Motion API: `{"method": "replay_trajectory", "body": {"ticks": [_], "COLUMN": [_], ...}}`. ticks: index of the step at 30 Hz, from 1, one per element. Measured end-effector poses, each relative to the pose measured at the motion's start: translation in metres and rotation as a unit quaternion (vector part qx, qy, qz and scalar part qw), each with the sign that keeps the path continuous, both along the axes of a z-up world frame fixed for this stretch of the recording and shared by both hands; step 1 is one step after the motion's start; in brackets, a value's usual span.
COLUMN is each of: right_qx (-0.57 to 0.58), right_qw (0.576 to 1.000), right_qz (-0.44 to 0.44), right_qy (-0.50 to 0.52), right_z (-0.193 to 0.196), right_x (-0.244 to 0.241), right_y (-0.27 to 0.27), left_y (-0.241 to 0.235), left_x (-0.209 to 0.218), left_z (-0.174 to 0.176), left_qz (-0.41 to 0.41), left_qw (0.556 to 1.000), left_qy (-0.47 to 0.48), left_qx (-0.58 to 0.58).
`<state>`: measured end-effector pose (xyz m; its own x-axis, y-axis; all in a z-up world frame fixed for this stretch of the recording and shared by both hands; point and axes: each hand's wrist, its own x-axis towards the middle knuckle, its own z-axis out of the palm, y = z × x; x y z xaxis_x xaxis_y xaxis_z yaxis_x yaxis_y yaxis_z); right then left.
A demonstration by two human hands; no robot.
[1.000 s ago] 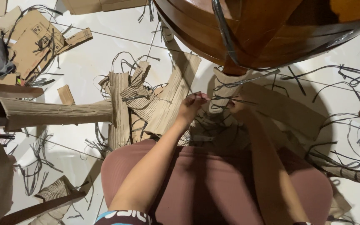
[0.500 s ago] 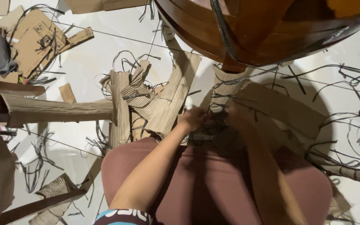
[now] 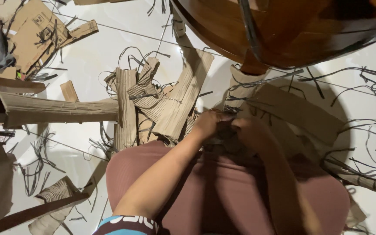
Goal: Wrapping a wooden table leg with cardboard and securing it with wire
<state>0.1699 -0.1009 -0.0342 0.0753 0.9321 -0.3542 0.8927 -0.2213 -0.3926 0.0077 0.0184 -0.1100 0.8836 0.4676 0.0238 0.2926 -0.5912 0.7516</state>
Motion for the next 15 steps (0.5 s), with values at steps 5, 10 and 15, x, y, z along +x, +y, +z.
{"method": "replay_trajectory", "body": {"ticks": [5, 10, 15], "right_qx": [-0.005, 0.006, 0.102], "right_qw": [0.989, 0.987, 0.968], "right_qz": [-0.094, -0.113, -0.181], "right_qy": [0.115, 0.112, 0.142], "right_z": [0.030, 0.005, -0.025], "right_x": [0.002, 0.005, 0.005], "right_y": [0.013, 0.018, 0.015], "left_y": [0.006, 0.004, -0.004], "left_x": [0.010, 0.006, 0.013], "left_z": [-0.043, -0.044, -0.001], "left_qz": [0.002, 0.044, 0.084], "left_qw": [0.999, 0.999, 0.993], "left_qy": [-0.035, 0.031, 0.029], "left_qx": [0.004, 0.004, -0.083]}}
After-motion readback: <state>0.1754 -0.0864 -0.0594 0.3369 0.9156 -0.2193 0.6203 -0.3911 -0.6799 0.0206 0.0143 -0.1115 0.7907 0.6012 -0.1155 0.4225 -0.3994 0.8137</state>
